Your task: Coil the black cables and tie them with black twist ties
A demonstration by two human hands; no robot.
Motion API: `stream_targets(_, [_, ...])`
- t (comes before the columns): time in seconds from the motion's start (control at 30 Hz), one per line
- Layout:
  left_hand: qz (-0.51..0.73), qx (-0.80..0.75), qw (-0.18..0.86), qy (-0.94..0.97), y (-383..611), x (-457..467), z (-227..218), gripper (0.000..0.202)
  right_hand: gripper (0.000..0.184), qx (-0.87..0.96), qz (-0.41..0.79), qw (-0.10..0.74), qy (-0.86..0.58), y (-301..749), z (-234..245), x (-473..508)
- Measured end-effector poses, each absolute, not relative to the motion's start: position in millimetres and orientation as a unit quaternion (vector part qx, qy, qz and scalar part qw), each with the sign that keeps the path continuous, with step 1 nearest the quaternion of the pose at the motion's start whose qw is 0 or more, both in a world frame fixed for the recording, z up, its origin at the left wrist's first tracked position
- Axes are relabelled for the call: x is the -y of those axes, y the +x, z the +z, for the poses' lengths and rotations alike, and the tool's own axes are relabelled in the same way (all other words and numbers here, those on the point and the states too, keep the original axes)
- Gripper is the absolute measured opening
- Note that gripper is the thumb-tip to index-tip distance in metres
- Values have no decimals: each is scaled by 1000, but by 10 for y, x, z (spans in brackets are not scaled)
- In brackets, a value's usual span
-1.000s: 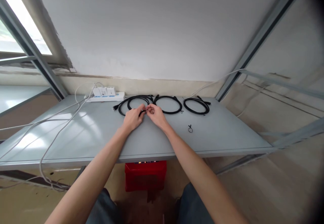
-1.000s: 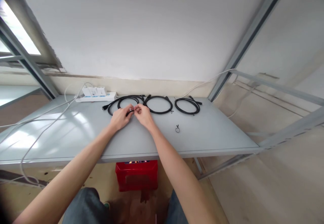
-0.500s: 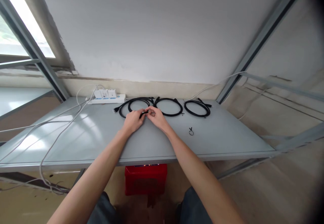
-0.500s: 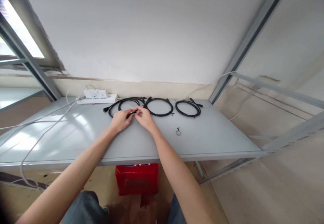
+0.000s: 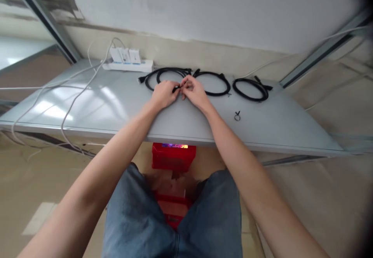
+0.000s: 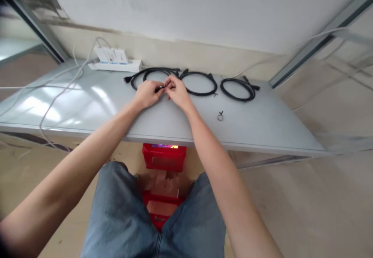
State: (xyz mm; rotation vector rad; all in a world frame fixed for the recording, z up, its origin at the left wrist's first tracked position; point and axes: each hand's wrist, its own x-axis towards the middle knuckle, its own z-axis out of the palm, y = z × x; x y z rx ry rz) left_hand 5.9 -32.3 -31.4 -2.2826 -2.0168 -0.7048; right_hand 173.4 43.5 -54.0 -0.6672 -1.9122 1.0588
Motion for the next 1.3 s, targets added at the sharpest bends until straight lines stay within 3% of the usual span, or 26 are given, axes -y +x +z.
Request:
stream_targets(0.3, [-218,644,-18,-733,65,324,-284,40,24,779,393,434,-225,1742,-587,-456])
stream_targets(1.3, [-248,614,-11,-749,61,383,-266,38,23,708,438,453,-320,1735,-474,-341])
